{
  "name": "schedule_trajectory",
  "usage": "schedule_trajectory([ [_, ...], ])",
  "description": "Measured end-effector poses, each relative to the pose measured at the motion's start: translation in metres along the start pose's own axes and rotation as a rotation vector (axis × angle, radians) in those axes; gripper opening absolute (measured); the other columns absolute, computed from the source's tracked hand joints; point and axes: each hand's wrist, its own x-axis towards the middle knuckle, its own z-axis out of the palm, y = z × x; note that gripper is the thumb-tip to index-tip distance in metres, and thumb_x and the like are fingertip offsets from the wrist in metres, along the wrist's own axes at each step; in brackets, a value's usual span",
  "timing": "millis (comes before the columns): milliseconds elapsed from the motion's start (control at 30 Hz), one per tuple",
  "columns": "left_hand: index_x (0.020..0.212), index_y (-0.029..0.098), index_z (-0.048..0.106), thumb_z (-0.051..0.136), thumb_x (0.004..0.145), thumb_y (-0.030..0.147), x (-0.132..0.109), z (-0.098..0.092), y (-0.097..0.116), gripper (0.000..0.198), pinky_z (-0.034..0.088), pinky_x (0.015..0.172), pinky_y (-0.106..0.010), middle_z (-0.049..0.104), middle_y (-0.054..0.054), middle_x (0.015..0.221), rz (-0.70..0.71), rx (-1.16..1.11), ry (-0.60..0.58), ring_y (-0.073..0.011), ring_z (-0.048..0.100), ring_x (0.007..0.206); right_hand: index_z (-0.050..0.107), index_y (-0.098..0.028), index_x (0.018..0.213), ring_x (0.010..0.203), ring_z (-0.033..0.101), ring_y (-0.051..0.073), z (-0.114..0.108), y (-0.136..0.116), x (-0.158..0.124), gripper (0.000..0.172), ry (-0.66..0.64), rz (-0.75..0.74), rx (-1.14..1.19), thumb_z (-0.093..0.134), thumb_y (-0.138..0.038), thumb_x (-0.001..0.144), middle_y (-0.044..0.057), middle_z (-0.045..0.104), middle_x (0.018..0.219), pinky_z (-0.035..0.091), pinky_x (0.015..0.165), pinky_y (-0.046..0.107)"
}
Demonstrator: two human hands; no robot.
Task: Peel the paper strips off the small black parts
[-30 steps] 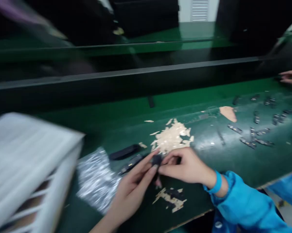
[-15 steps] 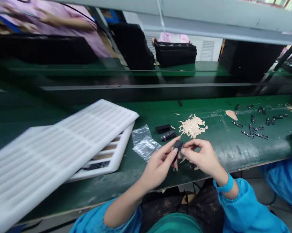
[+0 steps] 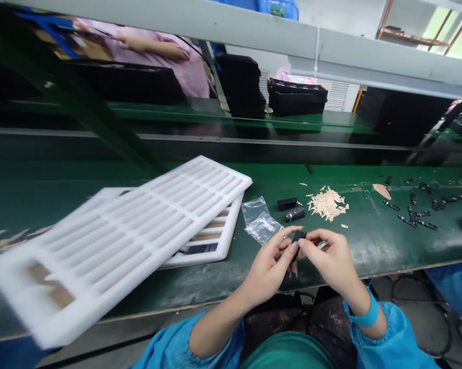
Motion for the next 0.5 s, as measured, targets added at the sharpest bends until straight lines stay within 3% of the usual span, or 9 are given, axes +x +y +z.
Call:
schedule_trajectory([
  [100, 0.117, 0.018, 0.056, 0.059, 0.101, 0.049, -0.002, -0.011, 0.003, 0.036, 0.049, 0.057, -0.019, 0.061, 0.002, 0.078, -0.035, -0.077, 0.042, -0.0089, 0.06, 0.058, 0.076, -0.016, 0.075, 0.058, 0.054, 0.014, 0.013, -0.004, 0.007, 0.032, 0.008, 0.02, -0.016, 0.075, -0.048, 0.081, 0.006, 0.07, 0.074, 0.041, 0.049, 0.024],
  [267, 0.099, 0.017, 0.055, 0.065, 0.092, 0.065, -0.002, -0.027, 0.002, 0.05, 0.047, 0.051, -0.018, 0.062, 0.002, 0.073, -0.159, -0.178, 0.039, -0.0086, 0.06, 0.052, 0.077, -0.016, 0.076, 0.054, 0.048, 0.012, 0.027, -0.004, 0.019, 0.036, -0.01, 0.041, -0.013, 0.076, -0.051, 0.081, 0.006, 0.068, 0.071, 0.036, 0.047, 0.024],
  [367, 0.083, 0.018, 0.049, 0.065, 0.088, 0.071, 0.0, -0.032, -0.001, 0.056, 0.043, 0.043, -0.017, 0.056, 0.005, 0.062, -0.248, -0.274, -0.011, -0.0069, 0.051, 0.043, 0.076, -0.015, 0.076, 0.055, 0.046, 0.012, 0.032, 0.001, 0.022, 0.039, -0.024, 0.042, 0.009, 0.075, -0.053, 0.082, 0.005, 0.066, 0.07, 0.035, 0.047, 0.023],
  [500, 0.082, 0.02, 0.045, 0.071, 0.083, 0.071, 0.0, -0.03, -0.007, 0.058, 0.034, 0.036, -0.013, 0.045, 0.009, 0.059, -0.335, -0.415, 0.016, -0.0044, 0.038, 0.041, 0.076, -0.014, 0.078, 0.057, 0.048, 0.013, 0.035, 0.009, 0.022, 0.041, -0.074, 0.061, 0.061, 0.08, -0.055, 0.079, 0.005, 0.066, 0.07, 0.035, 0.048, 0.023],
])
